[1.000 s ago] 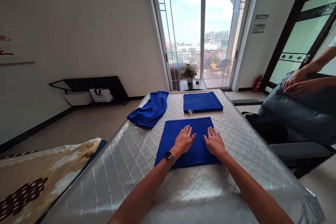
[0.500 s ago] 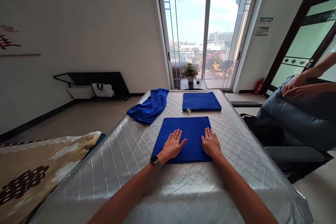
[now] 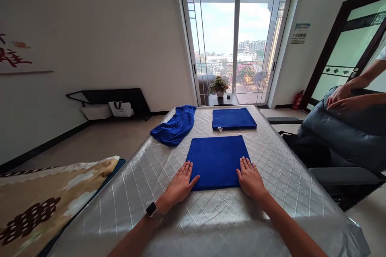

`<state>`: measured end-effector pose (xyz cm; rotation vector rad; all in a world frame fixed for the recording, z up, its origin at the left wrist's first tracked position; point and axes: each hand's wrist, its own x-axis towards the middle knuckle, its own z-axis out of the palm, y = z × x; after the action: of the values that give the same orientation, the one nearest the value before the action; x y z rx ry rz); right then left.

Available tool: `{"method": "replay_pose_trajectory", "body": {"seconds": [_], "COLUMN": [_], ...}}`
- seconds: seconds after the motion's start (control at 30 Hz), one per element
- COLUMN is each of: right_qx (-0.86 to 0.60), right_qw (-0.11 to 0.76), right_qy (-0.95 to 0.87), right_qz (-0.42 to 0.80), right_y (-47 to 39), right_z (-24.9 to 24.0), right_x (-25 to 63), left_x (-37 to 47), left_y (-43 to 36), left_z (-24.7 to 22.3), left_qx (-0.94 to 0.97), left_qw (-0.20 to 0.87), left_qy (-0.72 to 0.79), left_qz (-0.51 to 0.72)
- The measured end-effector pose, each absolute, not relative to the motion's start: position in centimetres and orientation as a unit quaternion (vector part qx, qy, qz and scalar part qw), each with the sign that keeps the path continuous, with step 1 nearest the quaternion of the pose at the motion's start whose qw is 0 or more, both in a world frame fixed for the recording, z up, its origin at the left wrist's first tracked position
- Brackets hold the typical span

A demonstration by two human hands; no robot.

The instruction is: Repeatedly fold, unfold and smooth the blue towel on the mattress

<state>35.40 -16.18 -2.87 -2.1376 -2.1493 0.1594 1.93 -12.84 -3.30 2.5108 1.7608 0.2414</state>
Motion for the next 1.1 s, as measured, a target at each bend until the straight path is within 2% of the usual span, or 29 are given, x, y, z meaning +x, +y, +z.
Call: {"method": "replay_pose_trajectory", "body": {"seconds": [0.1, 0.3, 0.43, 0.57, 0.8, 0.93, 1.1], "right_qx": [-0.697, -0.698, -0.695, -0.702, -0.702, -0.698, -0.668], "right_qw": [0.068, 0.082, 0.068, 0.073, 0.069, 0.083, 0.143], "right_qy": [-0.710, -0.709, -0.714, -0.705, -0.706, -0.708, -0.729], "right_qz": [0.070, 0.053, 0.050, 0.064, 0.067, 0.062, 0.043], "right_y": [-18.3, -19.2, -19.3, -19.5, -19.4, -19.4, -19.9], "right_z": [-3.7, -4.1, -4.1, -3.9, -4.1, -4.6, -4.2], "right_x": [35.6, 35.4, 35.6, 35.8, 35.8, 36.0, 37.0], "left_x": [4.9, 17.2, 20.7, 16.7, 2.3, -2.2, -2.6], "left_y": [-12.5, -12.5, -12.8, -13.3, -15.6, -17.4, -19.2], "left_z": [-2.3, -1.4, -2.0, -2.5, -3.4, -2.9, -1.0], "left_qx": [0.835, 0.908, 0.912, 0.910, 0.867, 0.881, 0.837], "left_qw": [0.025, 0.050, 0.068, 0.058, 0.027, 0.082, 0.161], "left_qy": [0.542, 0.395, 0.381, 0.394, 0.489, 0.452, 0.474], "left_qz": [0.096, 0.133, 0.135, 0.117, 0.094, 0.115, 0.222]}}
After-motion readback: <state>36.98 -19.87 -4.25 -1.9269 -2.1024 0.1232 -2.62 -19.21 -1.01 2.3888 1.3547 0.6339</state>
